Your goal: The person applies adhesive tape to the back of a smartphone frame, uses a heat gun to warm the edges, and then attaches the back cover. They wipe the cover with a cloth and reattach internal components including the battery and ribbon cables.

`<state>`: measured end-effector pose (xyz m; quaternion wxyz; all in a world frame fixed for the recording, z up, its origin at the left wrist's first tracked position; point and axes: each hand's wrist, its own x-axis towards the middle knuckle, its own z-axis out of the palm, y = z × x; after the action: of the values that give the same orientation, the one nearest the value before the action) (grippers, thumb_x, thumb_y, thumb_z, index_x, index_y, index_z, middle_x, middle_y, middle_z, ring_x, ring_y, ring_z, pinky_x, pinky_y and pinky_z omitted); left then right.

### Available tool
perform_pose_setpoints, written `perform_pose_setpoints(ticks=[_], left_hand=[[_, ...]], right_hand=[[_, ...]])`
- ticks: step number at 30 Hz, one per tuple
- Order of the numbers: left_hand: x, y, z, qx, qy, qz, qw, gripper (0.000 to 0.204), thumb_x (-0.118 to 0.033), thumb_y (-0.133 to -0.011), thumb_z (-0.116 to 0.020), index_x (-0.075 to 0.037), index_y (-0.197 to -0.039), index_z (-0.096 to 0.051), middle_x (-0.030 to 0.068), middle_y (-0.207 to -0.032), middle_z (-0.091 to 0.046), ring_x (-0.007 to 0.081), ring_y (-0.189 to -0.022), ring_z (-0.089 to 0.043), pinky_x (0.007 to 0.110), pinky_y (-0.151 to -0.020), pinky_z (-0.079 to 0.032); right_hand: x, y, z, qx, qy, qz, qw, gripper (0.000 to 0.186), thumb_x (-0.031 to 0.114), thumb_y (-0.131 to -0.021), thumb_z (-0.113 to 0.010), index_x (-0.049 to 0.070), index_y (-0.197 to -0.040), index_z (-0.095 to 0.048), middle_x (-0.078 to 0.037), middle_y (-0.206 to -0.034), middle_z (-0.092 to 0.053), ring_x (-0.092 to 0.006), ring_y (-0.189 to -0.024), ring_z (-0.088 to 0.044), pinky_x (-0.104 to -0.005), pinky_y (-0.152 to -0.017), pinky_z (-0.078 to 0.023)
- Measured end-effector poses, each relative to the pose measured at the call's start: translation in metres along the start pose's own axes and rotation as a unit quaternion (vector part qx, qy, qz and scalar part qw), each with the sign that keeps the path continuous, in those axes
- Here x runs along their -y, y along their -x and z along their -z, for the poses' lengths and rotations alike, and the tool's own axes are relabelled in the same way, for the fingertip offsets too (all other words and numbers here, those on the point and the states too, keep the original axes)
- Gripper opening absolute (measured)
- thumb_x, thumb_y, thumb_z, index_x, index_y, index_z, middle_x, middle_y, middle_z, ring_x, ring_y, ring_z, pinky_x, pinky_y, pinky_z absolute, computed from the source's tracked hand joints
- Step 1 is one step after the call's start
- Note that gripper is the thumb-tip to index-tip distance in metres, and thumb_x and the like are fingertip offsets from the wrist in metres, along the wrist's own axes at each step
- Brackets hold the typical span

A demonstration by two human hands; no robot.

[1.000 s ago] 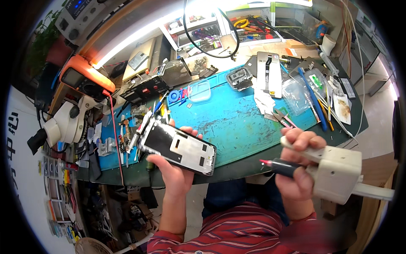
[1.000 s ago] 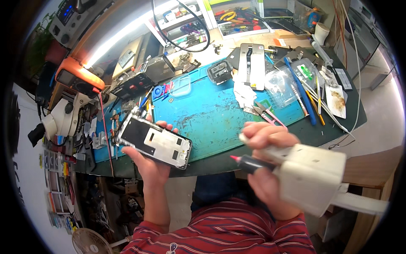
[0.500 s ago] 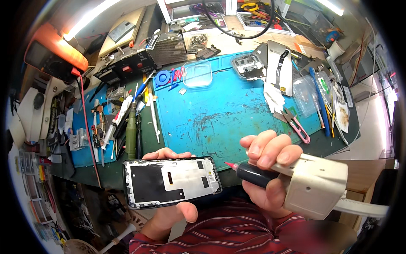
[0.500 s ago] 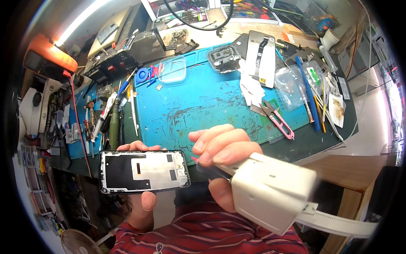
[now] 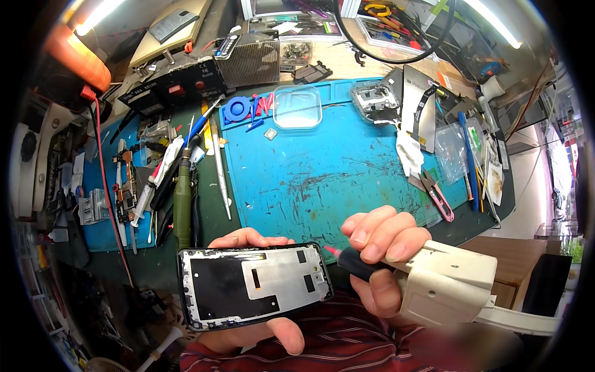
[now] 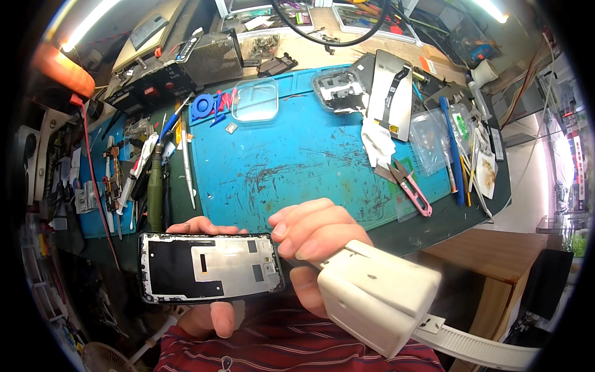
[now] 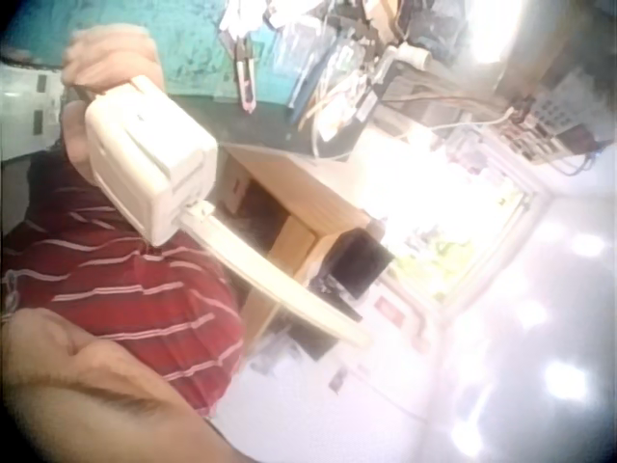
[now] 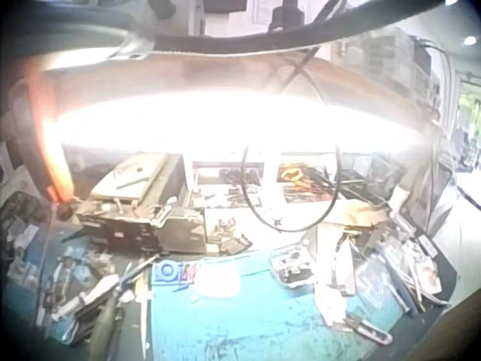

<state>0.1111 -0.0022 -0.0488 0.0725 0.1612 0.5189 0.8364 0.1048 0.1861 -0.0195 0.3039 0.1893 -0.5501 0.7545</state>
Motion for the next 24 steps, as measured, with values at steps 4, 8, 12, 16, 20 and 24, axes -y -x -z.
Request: perform_pose_setpoints(ticks=[4,8,12,16,20,24], left_hand=[[-0.003,-0.001,0.003,0.017,0.005,0.005,1.0,0.146,-0.059,-0.035,-0.096,-0.023,-0.155,-0.021,0.0054,-0.131,-0.039,0.0232,-0.124,-0.052,0.046,-0.11,-0.045],[-0.008,-0.002,0.005,0.021,0.008,0.005,1.0,0.139,-0.048,-0.039,-0.1,-0.016,-0.151,-0.023,0.0099,-0.129,-0.043,0.0257,-0.121,-0.055,0.048,-0.105,-0.049],[-0.008,-0.005,0.006,0.025,-0.004,0.003,1.0,0.138,-0.042,-0.04,-0.101,-0.012,-0.149,-0.023,0.0122,-0.128,-0.045,0.0272,-0.119,-0.057,0.047,-0.102,-0.051],[-0.009,-0.005,0.005,0.032,0.017,0.01,0.999,0.14,-0.043,-0.038,-0.102,-0.016,-0.151,-0.023,0.0096,-0.129,-0.043,0.0259,-0.121,-0.056,0.048,-0.105,-0.049],[-0.012,-0.004,0.007,0.045,0.026,0.034,0.998,0.145,-0.043,-0.031,-0.102,-0.025,-0.153,-0.026,0.0055,-0.13,-0.041,0.0237,-0.125,-0.053,0.049,-0.112,-0.044],[-0.01,-0.002,0.007,0.034,0.038,0.03,0.998,0.143,-0.041,-0.031,-0.102,-0.025,-0.152,-0.027,0.0058,-0.13,-0.041,0.0241,-0.124,-0.054,0.051,-0.112,-0.044]], right_hand=[[0.002,-0.004,-0.005,0.008,0.014,-0.019,1.0,0.025,-0.004,-0.088,-0.065,0.007,-0.108,-0.054,-0.01,-0.099,-0.063,-0.0267,-0.092,-0.063,-0.0471,-0.087,-0.056],[0.0,-0.005,-0.007,0.011,0.026,-0.014,1.0,0.023,-0.007,-0.087,-0.065,0.007,-0.103,-0.056,-0.01,-0.096,-0.064,-0.0265,-0.089,-0.064,-0.0451,-0.083,-0.057],[-0.002,-0.003,-0.012,-0.006,0.028,-0.015,0.999,0.019,-0.006,-0.088,-0.067,0.006,-0.099,-0.058,-0.01,-0.092,-0.065,-0.0261,-0.086,-0.065,-0.0439,-0.081,-0.058],[-0.001,-0.005,-0.015,-0.016,0.024,-0.018,0.999,0.016,-0.005,-0.089,-0.068,0.006,-0.097,-0.059,-0.01,-0.089,-0.066,-0.0258,-0.084,-0.065,-0.0432,-0.079,-0.058],[0.0,-0.005,-0.016,-0.017,0.029,-0.028,0.999,0.016,-0.005,-0.089,-0.069,0.006,-0.096,-0.059,-0.01,-0.088,-0.066,-0.0258,-0.083,-0.065,-0.0431,-0.077,-0.058],[0.001,-0.005,-0.016,-0.008,0.036,-0.034,0.999,0.017,-0.006,-0.087,-0.069,0.006,-0.095,-0.059,-0.01,-0.087,-0.066,-0.0259,-0.083,-0.065,-0.0429,-0.077,-0.058]])
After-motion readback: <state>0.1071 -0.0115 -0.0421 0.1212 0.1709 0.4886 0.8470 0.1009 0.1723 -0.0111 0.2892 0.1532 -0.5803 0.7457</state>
